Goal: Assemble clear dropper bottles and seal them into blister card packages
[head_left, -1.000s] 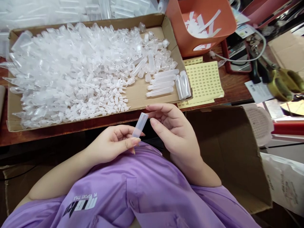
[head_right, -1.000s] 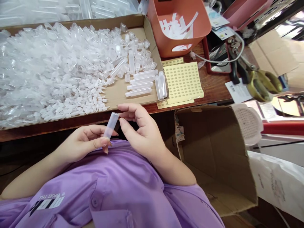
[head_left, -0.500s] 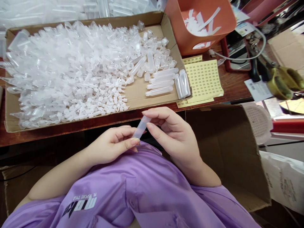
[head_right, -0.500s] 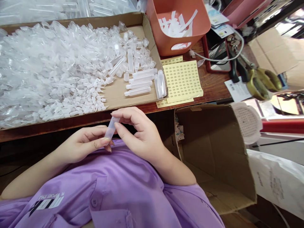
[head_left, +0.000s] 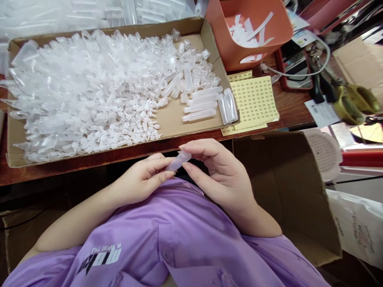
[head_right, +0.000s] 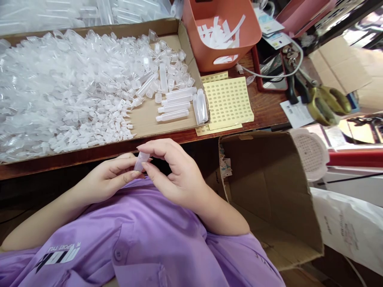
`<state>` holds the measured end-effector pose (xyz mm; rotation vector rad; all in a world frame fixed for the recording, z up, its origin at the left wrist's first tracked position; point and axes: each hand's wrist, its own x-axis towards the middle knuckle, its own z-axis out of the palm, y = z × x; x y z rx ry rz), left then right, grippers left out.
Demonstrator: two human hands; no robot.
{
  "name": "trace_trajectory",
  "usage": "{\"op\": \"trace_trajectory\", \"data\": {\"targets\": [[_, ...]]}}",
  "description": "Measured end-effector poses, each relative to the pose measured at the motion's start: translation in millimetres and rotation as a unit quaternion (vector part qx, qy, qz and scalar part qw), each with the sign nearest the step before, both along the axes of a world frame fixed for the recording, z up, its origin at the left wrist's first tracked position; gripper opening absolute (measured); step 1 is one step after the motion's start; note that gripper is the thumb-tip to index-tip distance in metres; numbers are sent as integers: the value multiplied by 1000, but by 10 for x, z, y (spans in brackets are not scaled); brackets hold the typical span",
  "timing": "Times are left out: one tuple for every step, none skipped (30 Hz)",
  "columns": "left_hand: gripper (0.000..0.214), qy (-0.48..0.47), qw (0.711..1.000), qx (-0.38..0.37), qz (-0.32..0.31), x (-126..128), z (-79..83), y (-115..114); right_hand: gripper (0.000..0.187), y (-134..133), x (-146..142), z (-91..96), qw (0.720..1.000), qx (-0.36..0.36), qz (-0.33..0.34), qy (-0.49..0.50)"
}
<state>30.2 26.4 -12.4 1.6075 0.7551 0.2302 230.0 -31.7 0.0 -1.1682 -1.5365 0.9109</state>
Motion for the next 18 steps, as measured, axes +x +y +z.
{"op": "trace_trajectory", "data": {"targets": [[36, 1, 1000, 5, 0, 2, -1, 1, 35, -3, -3, 5, 1000, -1, -1, 1], [37, 3, 1000, 8, 1, 4, -1, 2, 35, -6, -6, 11, 1000, -2, -2, 1], [37, 5, 1000, 11, 3, 4, 0, 1, 35, -8, -8, 16, 1000, -4, -4, 1], [36, 9, 1000, 14, 4, 5, 2, -1, 35, -8, -10, 21, 1000, -6, -5, 1], [36, 12, 1000, 16, 6, 6, 4, -2, 35, -7, -10, 26, 1000, -9, -7, 0], [35, 14, 1000, 18, 8, 10, 6, -4, 34, -3, -8, 31, 1000, -12, -8, -2], [35, 15, 1000, 18, 9, 16, 10, -5, 34, 3, -3, 35, 1000, -14, -9, -8], [34, 12, 1000, 20, 11, 25, 13, -5, 33, 13, 5, 38, 1000, -17, -7, -19], [34, 10, 1000, 24, 12, 37, 17, -3, 31, 23, 18, 42, 999, -17, -3, -30], [34, 10, 999, 28, 11, 53, 20, -1, 30, 35, 37, 47, 999, -16, 5, -40], [34, 12, 999, 33, 10, 69, 22, 2, 29, 47, 64, 53, 999, -17, 15, -45], [34, 15, 999, 35, 10, 86, 21, 4, 27, 58, 99, 62, 999, -23, 25, -42], [36, 15, 999, 29, 13, 101, 18, 5, 24, 67, 145, 71, 998, -35, 32, -31], [40, 8, 1000, 14, 20, 112, 12, 4, 21, 75, 205, 82, 998, -51, 35, -15], [46, -5, 999, -7, 34, 118, 4, 0, 18, 84, 280, 91, 997, -69, 29, 2], [53, -23, 998, -28, 52, 118, -5, -6, 16, 95, 375, 96, 997, -78, 10, 16], [61, -41, 995, -45, 75, 112, -11, -14, 16, 112, 491, 94, 997, -74, -28, 23], [67, -58, 992, -53, 101, 102, -13, -24, 17, 137, 629, 83, 995, -55, -85, 20]]}}
